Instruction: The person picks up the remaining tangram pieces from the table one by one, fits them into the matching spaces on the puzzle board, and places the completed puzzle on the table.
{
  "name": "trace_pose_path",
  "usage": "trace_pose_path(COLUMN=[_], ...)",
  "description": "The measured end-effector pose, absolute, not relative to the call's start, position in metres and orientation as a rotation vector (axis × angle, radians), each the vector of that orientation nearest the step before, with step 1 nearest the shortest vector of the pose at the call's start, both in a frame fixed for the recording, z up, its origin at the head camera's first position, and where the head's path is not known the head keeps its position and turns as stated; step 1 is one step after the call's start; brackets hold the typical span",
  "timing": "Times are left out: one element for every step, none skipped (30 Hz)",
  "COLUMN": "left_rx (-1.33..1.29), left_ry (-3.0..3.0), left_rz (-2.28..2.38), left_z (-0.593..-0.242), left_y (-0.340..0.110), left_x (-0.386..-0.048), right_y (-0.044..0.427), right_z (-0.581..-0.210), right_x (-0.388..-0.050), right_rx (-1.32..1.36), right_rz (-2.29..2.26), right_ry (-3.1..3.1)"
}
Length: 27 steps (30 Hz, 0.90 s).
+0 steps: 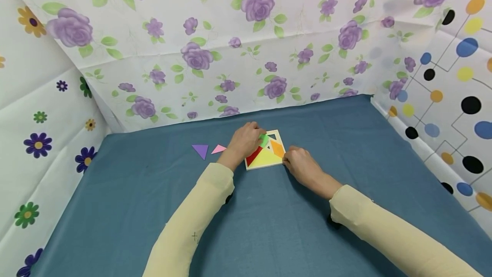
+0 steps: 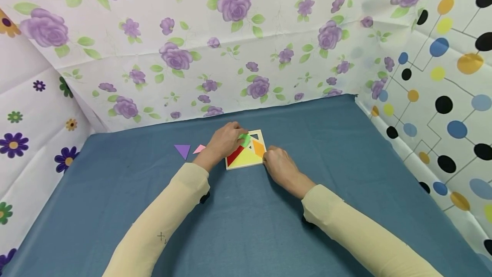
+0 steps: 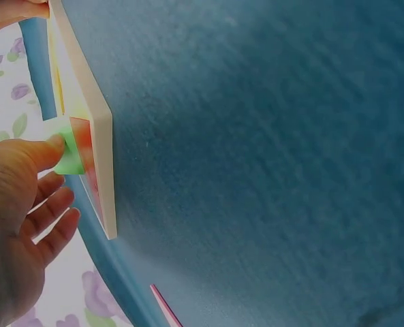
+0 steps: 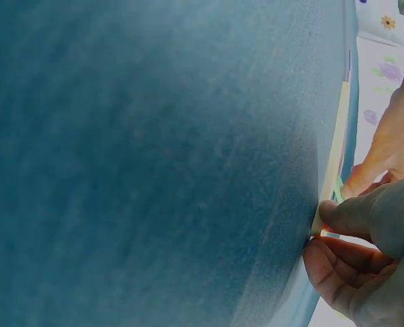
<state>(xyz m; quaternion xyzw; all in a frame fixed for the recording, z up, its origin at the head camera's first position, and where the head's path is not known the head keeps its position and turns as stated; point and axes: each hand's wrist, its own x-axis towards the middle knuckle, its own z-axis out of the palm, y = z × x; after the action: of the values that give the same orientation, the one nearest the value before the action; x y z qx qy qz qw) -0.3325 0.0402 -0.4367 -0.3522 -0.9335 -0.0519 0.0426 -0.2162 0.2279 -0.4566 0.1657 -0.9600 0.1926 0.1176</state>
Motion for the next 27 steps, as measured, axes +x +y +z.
trace_pose_path(left_rx=[-1.077, -1.080, -1.079, -1.080, -1.079, -1.078, -1.078, -1.077, -1.075, -1.076, -1.075, -1.075, -1.076, -1.076, -1.078, -1.080, -1.083, -1.086, -1.089, -1.094, -1.097, -1.100, -1.105, -1.109, -1.112, -1.116, -1.119], left_ry=[-2.856, -2.853, -2.856, -2.858, -2.864, -2.870, -2.876, -2.883, -2.891, -2.893, -2.896, -2.899, -2.900, -2.902, -2.904, -2.905, -2.907, -2.908, -2.909, -2.908, -2.907, -2.906, -2.905, -2.905, -2.905, -2.903, -2.905], left_rz=[-0.157, -0.159, -0.157, -0.153, -0.151, -0.148, -0.145, -0.143, -0.140, -0.139, -0.141, -0.140, -0.140, -0.137, -0.135, -0.130, -0.127, -0.121, -0.115, -0.109, -0.105, -0.100, -0.096, -0.092, -0.091, -0.088, -0.086], left_z=[-0.4368, -0.4367, -0.4365, -0.4364, -0.4360, -0.4357, -0.4356, -0.4354, -0.4353, -0.4353, -0.4349, -0.4348, -0.4346, -0.4344, -0.4340, -0.4336, -0.4332, -0.4328, -0.4322, -0.4319, -0.4316, -0.4314, -0.4314, -0.4315, -0.4316, -0.4318, -0.4319], left_y=[0.0403, 0.0403, 0.0404, 0.0405, 0.0408, 0.0410, 0.0413, 0.0416, 0.0419, 0.0420, 0.0421, 0.0422, 0.0422, 0.0422, 0.0423, 0.0423, 0.0422, 0.0423, 0.0423, 0.0424, 0.0426, 0.0426, 0.0427, 0.0429, 0.0431, 0.0432, 0.0434], left_x=[-0.3327, -0.3327, -0.3327, -0.3329, -0.3330, -0.3332, -0.3334, -0.3338, -0.3342, -0.3345, -0.3346, -0.3348, -0.3349, -0.3349, -0.3349, -0.3349, -0.3348, -0.3348, -0.3347, -0.3347, -0.3348, -0.3350, -0.3351, -0.3355, -0.3357, -0.3360, -0.3362], right_y=[0.2279, 0.2279, 0.2278, 0.2275, 0.2274, 0.2273, 0.2272, 0.2271, 0.2269, 0.2267, 0.2268, 0.2267, 0.2267, 0.2267, 0.2267, 0.2268, 0.2268, 0.2268, 0.2269, 0.2269, 0.2270, 0.2271, 0.2271, 0.2272, 0.2274, 0.2276, 0.2277], right_z=[-0.4564, -0.4562, -0.4561, -0.4559, -0.4558, -0.4559, -0.4559, -0.4560, -0.4560, -0.4559, -0.4560, -0.4560, -0.4560, -0.4560, -0.4562, -0.4564, -0.4566, -0.4568, -0.4569, -0.4570, -0.4571, -0.4570, -0.4569, -0.4569, -0.4568, -0.4568, -0.4568], right_x=[-0.2161, -0.2159, -0.2159, -0.2158, -0.2158, -0.2158, -0.2158, -0.2158, -0.2159, -0.2158, -0.2158, -0.2158, -0.2159, -0.2160, -0.2161, -0.2163, -0.2165, -0.2167, -0.2168, -0.2168, -0.2168, -0.2167, -0.2165, -0.2163, -0.2161, -0.2159, -0.2158], right_rx=[0.484, 0.485, 0.485, 0.485, 0.485, 0.482, 0.481, 0.479, 0.477, 0.476, 0.475, 0.476, 0.476, 0.476, 0.476, 0.477, 0.477, 0.478, 0.477, 0.478, 0.478, 0.478, 0.476, 0.476, 0.475, 0.474, 0.474], right_rz=[0.563, 0.564, 0.563, 0.563, 0.564, 0.564, 0.563, 0.563, 0.562, 0.564, 0.563, 0.563, 0.564, 0.565, 0.566, 0.565, 0.564, 0.565, 0.565, 0.564, 0.563, 0.563, 0.564, 0.564, 0.563, 0.563, 0.564], right_ry=[-2.811, -2.811, -2.811, -2.811, -2.811, -2.811, -2.810, -2.808, -2.808, -2.808, -2.808, -2.808, -2.808, -2.808, -2.807, -2.806, -2.806, -2.804, -2.803, -2.803, -2.803, -2.804, -2.804, -2.804, -2.805, -2.805, -2.805])
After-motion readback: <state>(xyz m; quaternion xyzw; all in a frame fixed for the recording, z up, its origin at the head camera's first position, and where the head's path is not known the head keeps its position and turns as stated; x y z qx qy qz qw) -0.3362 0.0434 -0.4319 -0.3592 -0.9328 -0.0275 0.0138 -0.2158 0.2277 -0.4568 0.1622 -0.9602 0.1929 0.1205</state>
